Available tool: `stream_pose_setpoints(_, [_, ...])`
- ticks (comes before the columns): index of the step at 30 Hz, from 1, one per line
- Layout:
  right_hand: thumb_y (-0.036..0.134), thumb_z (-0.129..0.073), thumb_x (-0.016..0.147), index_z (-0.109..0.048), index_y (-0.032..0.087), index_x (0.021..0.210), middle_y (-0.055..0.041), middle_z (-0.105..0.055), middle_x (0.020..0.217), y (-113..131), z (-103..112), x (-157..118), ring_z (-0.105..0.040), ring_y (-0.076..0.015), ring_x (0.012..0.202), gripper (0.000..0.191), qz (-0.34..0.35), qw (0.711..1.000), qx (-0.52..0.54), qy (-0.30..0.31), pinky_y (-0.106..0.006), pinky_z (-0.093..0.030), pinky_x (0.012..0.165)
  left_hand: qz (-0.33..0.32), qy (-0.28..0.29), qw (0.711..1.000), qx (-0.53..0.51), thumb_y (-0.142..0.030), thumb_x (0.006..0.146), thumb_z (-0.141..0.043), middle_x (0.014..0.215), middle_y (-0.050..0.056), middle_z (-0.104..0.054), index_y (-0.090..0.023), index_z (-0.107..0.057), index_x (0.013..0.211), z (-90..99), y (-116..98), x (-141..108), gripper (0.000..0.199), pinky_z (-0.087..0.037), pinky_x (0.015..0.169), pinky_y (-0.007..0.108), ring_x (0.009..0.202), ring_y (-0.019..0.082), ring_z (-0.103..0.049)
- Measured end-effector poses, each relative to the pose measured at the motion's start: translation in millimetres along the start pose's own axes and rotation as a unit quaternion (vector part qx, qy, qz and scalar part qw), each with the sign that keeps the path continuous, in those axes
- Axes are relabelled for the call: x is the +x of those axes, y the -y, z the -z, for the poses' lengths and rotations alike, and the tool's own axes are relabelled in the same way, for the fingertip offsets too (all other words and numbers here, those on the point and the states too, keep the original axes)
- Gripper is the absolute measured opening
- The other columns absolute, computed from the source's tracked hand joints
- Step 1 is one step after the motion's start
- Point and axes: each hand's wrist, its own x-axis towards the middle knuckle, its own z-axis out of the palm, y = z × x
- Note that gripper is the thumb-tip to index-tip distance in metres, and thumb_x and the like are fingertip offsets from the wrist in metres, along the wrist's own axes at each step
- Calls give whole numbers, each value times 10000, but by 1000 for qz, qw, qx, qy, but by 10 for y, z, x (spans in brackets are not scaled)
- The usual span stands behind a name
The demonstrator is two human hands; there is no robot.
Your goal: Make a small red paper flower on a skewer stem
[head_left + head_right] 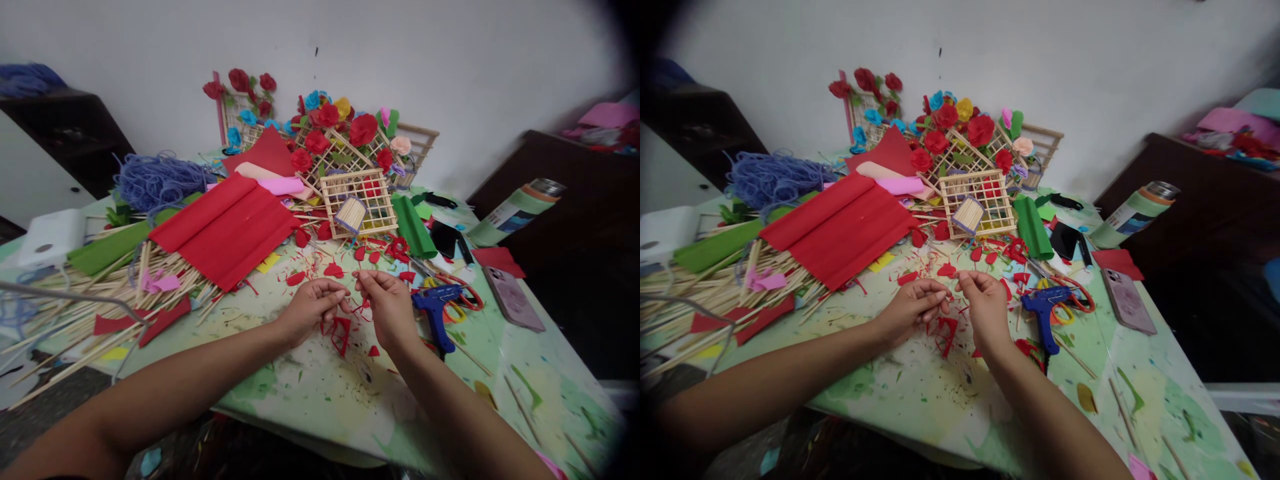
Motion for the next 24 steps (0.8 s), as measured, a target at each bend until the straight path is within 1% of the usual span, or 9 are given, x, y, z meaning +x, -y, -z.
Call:
stream_pose_setpoints(3, [361,-674,716,-650,173,643,11,-593,606,8,10,-10,-475,-108,576,203,31,999,-10,5,-266,-387,632,-3,-4,1000,0,-317,701,-701,615,9,-641,-117,-595,848,2,2,1,269,-282,389,168,381,20,-362])
stream_pose_setpoints(6, [369,-648,742,-640,183,611,5,-599,606,39,16,-30,-510,-125,613,227,77,995,-54,10,-270,-398,648,-7,-9,1000,7,-320,699,-702,617,13,-645,-116,-596,841,0,0,0,270,-284,397,171,384,20,-368])
stream_pose_setpoints(8, [373,-652,738,-644,187,608,-1,-610,614,62,14,-40,-522,-133,622,227,93,992,-85,11,-271,-401,636,-11,-12,1000,15,-322,698,-700,617,14,-645,-117,-596,837,-4,-2,-2,269,-291,401,174,384,21,-370])
stream_pose_setpoints(13, [360,-701,688,-663,178,670,-2,-618,600,67,-1,-40,-505,-125,562,186,91,987,-131,-9,-267,-386,569,-17,-15,999,31,-331,690,-693,618,9,-642,-122,-588,829,-14,16,-13,272,-303,393,181,376,24,-366])
stream_pose_setpoints(17, [343,-701,685,-652,171,659,3,-606,580,50,-1,-37,-481,-113,531,181,92,985,-141,-18,-259,-372,536,-15,-10,999,41,-345,698,-688,608,4,-632,-127,-584,827,-18,39,-22,274,-308,384,188,371,31,-372])
stream_pose_setpoints(20, [350,-676,704,-648,170,654,7,-596,572,52,-4,-38,-473,-111,526,189,88,987,-137,-16,-260,-373,537,-22,-18,999,46,-348,707,-686,623,8,-640,-125,-586,836,-15,38,-22,276,-304,384,184,379,31,-378])
stream_pose_setpoints(24, [344,-663,712,-649,167,675,3,-608,599,53,-20,-39,-507,-120,556,182,78,990,-117,-13,-266,-395,572,-35,-29,998,53,-338,718,-682,622,10,-645,-120,-600,844,-4,32,-16,265,-294,387,171,386,24,-383])
